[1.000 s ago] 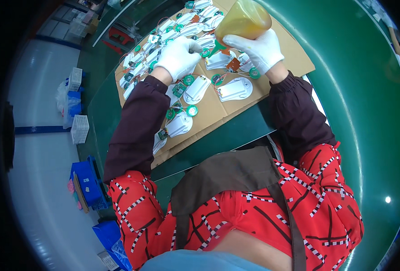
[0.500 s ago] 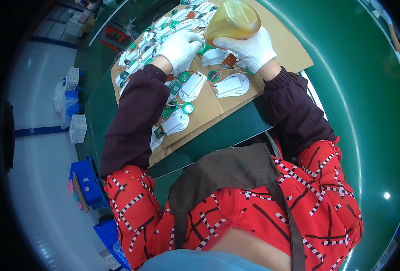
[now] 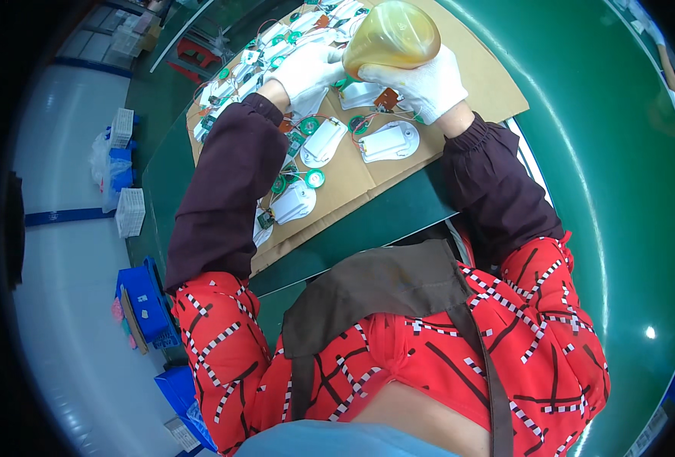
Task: Applying glue or sealant from a squeeze bottle onto small plastic parts arranged on a board.
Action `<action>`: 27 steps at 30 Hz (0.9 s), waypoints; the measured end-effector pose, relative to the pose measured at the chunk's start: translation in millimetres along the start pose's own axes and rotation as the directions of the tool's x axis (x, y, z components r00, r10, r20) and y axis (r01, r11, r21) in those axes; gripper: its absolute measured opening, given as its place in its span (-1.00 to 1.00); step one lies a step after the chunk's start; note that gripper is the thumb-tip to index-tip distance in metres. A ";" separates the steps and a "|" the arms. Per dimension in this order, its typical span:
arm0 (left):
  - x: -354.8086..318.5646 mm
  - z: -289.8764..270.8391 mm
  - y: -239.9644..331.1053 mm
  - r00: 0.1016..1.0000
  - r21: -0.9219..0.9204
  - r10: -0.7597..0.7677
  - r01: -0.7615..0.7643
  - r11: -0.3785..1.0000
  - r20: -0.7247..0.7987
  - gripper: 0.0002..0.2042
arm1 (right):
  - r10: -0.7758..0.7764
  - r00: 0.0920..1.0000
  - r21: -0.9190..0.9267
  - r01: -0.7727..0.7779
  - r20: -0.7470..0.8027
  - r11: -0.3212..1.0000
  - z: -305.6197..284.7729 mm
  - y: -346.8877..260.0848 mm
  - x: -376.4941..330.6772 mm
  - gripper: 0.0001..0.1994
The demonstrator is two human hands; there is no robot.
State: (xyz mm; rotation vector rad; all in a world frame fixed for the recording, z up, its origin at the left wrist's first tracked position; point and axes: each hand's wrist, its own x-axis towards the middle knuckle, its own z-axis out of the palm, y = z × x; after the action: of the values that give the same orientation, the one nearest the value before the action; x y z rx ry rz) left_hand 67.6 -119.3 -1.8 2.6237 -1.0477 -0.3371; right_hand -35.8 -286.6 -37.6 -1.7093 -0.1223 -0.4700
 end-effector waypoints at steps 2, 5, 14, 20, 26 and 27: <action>0.0 0.3 -1.4 0.999 -0.124 -0.001 0.006 0.992 0.040 -0.62 | -0.005 1.000 0.040 0.005 -0.001 0.999 -0.2 0.8 -1.0 -0.53; 2.6 0.8 -1.9 0.998 -0.108 -0.016 0.022 0.994 0.059 -0.63 | -0.049 0.999 0.036 0.050 -0.025 0.998 -0.4 10.0 -0.4 -0.51; 4.3 4.2 -14.0 0.994 -0.181 0.076 -0.061 0.982 0.082 -0.67 | 0.013 1.000 0.135 -0.011 -0.019 0.991 2.4 0.5 -4.3 -0.49; 8.2 6.1 -18.5 0.980 -0.190 0.178 -0.158 0.969 0.091 -0.67 | 0.034 0.999 0.191 -0.029 -0.022 0.981 1.1 6.1 -3.2 -0.49; 8.0 1.6 -13.3 0.980 -0.119 0.146 -0.130 0.984 0.133 -0.74 | 0.035 0.998 0.234 -0.022 -0.049 0.972 5.6 2.5 -5.0 -0.54; 7.2 1.7 -10.4 0.981 -0.120 0.143 -0.127 0.985 0.133 -0.74 | 0.036 0.998 0.236 -0.024 -0.047 0.971 6.3 4.2 -4.7 -0.54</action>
State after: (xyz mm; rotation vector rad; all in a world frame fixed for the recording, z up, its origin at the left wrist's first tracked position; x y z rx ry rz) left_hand 78.6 -117.5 -7.8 2.4451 -1.2094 -0.5405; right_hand -37.2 -280.5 -44.0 -1.4634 -0.1111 -0.4574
